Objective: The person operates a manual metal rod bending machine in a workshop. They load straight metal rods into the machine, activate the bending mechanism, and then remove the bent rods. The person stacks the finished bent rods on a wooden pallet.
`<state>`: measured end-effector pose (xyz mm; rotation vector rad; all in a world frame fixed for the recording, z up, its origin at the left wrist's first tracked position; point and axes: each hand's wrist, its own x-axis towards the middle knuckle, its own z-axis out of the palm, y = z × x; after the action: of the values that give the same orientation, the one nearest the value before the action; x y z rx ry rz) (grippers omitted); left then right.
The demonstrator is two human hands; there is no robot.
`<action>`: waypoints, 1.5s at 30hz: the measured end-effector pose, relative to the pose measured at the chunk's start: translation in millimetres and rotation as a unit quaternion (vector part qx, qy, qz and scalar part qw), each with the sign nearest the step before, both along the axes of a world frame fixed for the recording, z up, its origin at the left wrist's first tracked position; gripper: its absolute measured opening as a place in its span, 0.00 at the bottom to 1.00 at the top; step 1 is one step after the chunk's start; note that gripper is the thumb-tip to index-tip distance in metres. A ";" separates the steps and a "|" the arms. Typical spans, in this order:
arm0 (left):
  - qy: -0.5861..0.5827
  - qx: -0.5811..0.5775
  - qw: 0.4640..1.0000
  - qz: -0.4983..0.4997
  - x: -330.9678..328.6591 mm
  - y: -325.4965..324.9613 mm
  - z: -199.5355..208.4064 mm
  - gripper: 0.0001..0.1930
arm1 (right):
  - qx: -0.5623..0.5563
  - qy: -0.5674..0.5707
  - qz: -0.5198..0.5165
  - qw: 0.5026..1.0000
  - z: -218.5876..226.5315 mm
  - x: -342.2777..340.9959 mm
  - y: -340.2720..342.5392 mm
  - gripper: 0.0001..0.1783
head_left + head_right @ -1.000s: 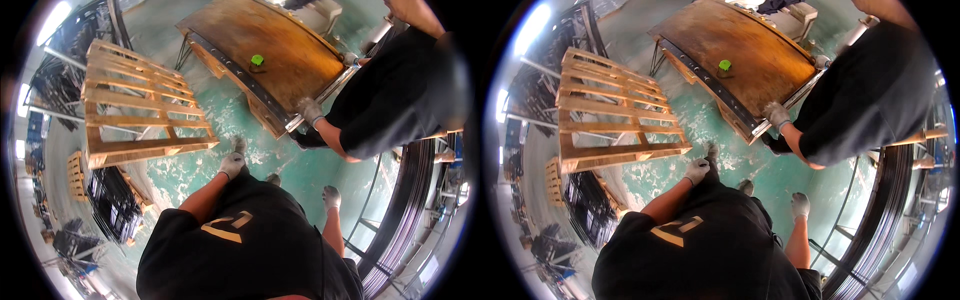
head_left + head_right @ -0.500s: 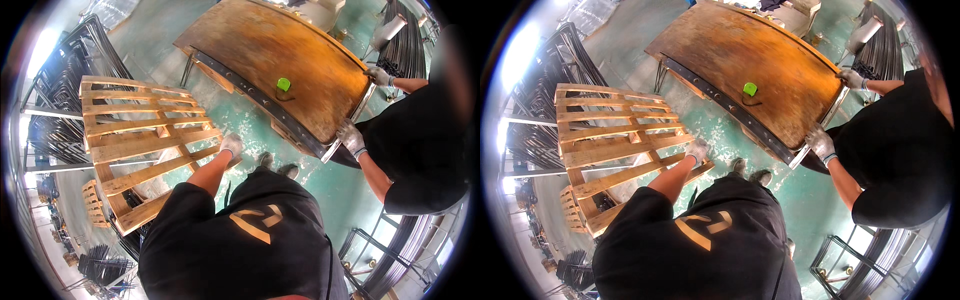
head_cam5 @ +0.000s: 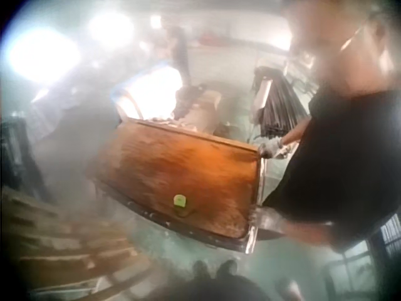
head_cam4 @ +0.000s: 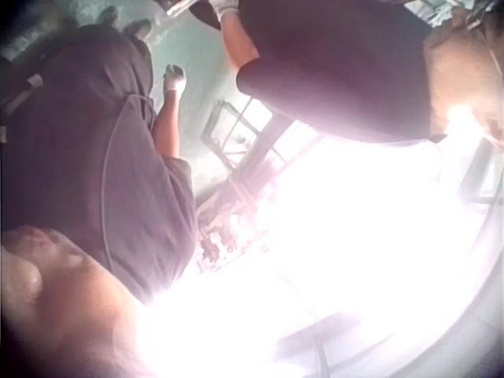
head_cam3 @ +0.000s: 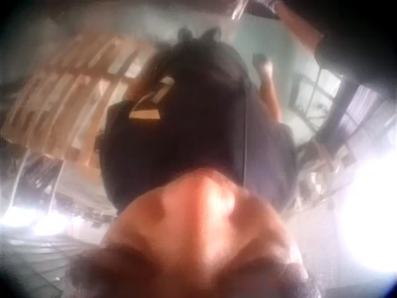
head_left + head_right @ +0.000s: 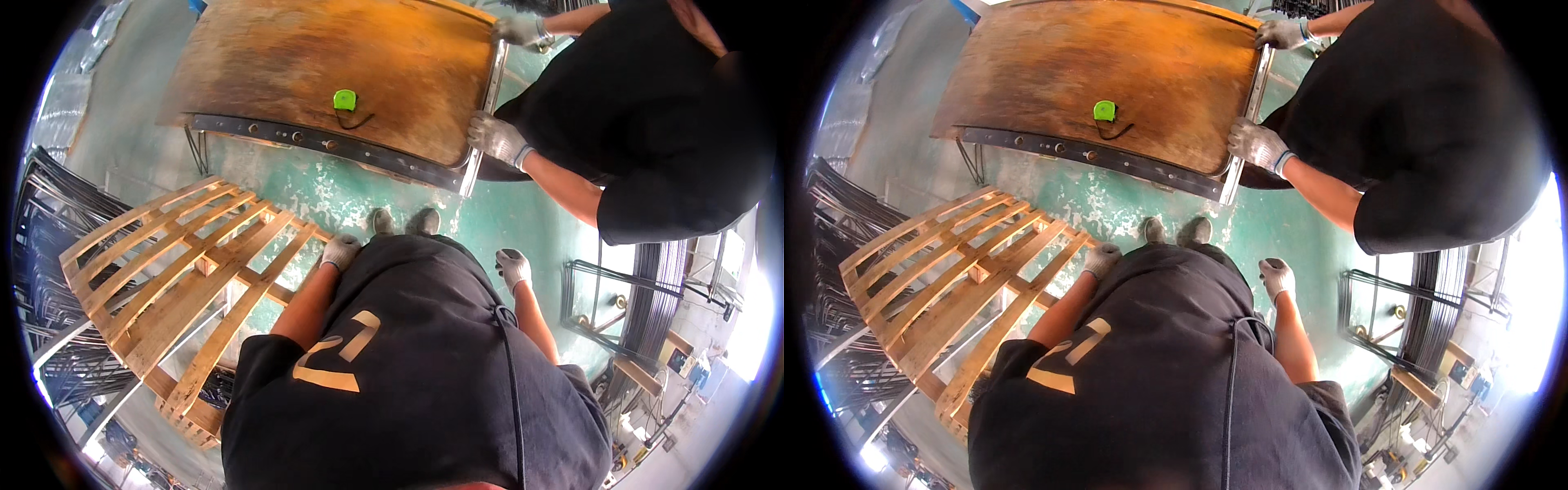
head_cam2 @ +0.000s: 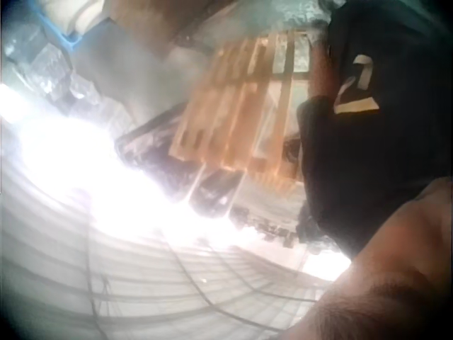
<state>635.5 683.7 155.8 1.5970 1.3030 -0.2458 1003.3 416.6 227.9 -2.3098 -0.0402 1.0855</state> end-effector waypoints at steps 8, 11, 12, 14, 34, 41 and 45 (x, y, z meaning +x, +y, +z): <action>0.104 0.060 0.991 0.055 -33.5 32.2 7.0 0.17 | -0.049 0.029 0.035 0.998 -16.2 5.1 -19.8 0.20; 0.109 0.052 0.992 0.047 -34.8 31.5 9.2 0.19 | -0.059 0.039 0.015 0.997 -12.9 4.8 -22.0 0.21; 0.108 0.045 0.992 0.055 -31.9 28.4 13.8 0.19 | -0.055 0.041 0.010 0.998 -14.9 5.5 -24.5 0.21; 0.111 0.041 0.991 0.060 -26.2 21.9 8.6 0.18 | -0.052 0.043 0.007 0.998 -17.8 5.7 -25.3 0.20; 0.110 0.046 0.992 0.033 5.4 0.4 30.1 0.14 | -0.052 0.061 0.062 0.995 -24.7 11.2 -35.7 0.18; 0.057 0.071 0.994 0.067 8.5 -16.6 33.0 0.13 | -0.063 0.020 0.163 0.984 -49.0 16.1 -39.4 0.21; 0.047 0.022 0.995 0.084 9.4 -19.5 36.2 0.15 | -0.044 -0.042 0.312 0.948 16.6 0.7 31.5 0.23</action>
<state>644.9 664.2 192.1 1.5165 1.5164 -0.1909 1004.0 448.1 244.6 -2.4874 -0.8196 1.2958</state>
